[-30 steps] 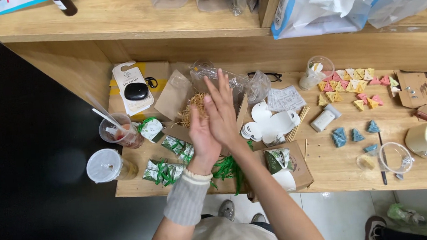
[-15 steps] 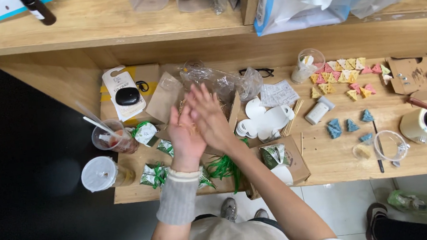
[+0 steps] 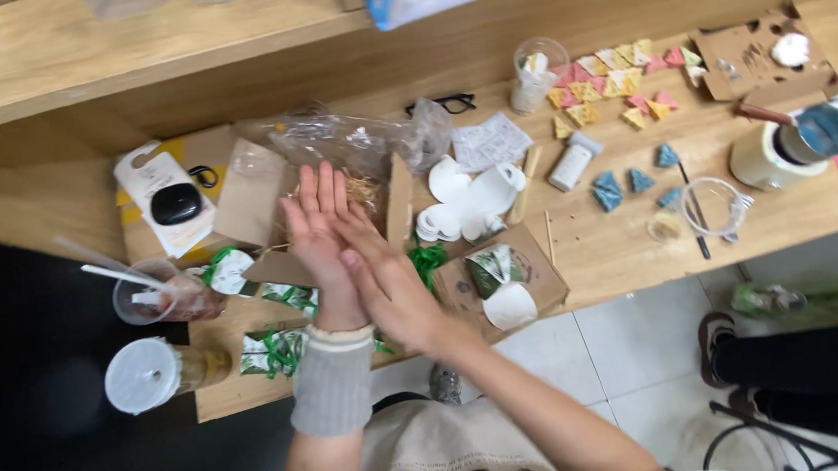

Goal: Packaging small triangular craft items into sachets and a decorative box with filler.

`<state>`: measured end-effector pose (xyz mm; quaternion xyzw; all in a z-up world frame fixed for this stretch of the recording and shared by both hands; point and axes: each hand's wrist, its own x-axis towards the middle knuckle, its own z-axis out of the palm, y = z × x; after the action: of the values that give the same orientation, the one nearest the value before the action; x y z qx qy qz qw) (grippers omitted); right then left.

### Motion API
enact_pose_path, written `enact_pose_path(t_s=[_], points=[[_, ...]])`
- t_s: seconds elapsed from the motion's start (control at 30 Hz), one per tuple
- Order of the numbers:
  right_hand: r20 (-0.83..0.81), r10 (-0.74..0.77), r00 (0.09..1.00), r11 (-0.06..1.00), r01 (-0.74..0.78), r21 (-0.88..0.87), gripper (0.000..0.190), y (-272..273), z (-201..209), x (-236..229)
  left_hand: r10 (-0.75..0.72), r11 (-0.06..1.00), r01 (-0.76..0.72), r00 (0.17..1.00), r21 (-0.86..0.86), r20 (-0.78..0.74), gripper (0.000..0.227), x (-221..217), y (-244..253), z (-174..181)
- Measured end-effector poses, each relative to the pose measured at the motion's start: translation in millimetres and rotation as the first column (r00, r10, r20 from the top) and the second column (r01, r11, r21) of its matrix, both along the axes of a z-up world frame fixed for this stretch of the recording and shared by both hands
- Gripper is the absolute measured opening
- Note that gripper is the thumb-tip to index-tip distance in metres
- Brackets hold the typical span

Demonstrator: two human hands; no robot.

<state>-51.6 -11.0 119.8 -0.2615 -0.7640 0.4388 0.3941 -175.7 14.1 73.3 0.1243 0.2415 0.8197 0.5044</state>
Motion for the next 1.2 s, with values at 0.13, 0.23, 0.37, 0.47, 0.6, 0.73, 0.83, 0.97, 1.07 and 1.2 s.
enact_pose_path(t_s=[0.13, 0.23, 0.37, 0.47, 0.6, 0.73, 0.83, 0.97, 1.07, 1.2], points=[[-0.054, -0.391, 0.919, 0.894, 0.365, -0.261, 0.03, -3.1, -32.5, 42.3, 0.106, 0.993, -0.115, 0.873, 0.01, -0.475, 0.074, 68.7, 8.4, -3.9], [-0.073, -0.504, 0.86, 0.797, 0.432, -0.422, 0.02, 28.4, -90.1, 107.6, -0.009, 0.995, -0.068, 0.683, -0.077, -0.731, 0.067, 113.0, -8.0, 4.2], [-0.155, -0.626, 0.764, 0.469, 0.21, -0.858, 0.036, 61.8, -85.2, 215.6, -0.223, 0.974, 0.013, 0.213, -0.225, -0.951, 0.085, 144.6, -27.3, -38.6], [-0.183, -0.583, 0.791, 0.427, 0.107, -0.898, 0.043, 66.7, -80.8, 263.0, -0.296, 0.954, -0.091, -0.107, -0.287, -0.949, 0.11, 148.1, -32.1, -83.8], [-0.187, -0.5, 0.845, 0.368, 0.012, -0.93, 0.042, 70.0, -72.6, 284.6, -0.372, 0.921, -0.177, -0.15, -0.346, -0.916, 0.106, 153.2, -29.4, -106.4], [-0.144, -0.403, 0.904, 0.347, 0.006, -0.938, 0.04, 73.3, -56.0, 293.0, -0.401, 0.903, -0.199, -0.07, -0.381, -0.913, 0.1, 164.2, -23.4, -80.7], [-0.137, -0.234, 0.962, 0.492, -0.005, -0.871, 0.038, 76.5, -37.5, 292.3, -0.5, 0.831, 0.094, 0.559, -0.549, -0.661, 0.091, 165.9, -23.0, -72.9], [-0.138, -0.181, 0.974, 0.779, 0.057, -0.624, 0.026, 72.7, -7.8, 279.6, -0.474, 0.846, 0.143, 0.641, -0.514, -0.603, 0.061, 180.7, -28.6, -21.8], [-0.293, -0.054, 0.955, 0.928, -0.06, -0.368, 0.026, 67.7, 6.7, 270.9, -0.428, 0.862, 0.094, 0.662, -0.499, -0.615, 0.052, 196.4, -32.6, 9.6], [-0.036, -0.02, 0.999, 0.983, 0.026, 0.183, 0.019, 62.4, 30.8, 267.3, -0.304, 0.903, -0.05, 0.625, -0.426, -0.719, 0.045, 206.7, -37.6, 22.9]])
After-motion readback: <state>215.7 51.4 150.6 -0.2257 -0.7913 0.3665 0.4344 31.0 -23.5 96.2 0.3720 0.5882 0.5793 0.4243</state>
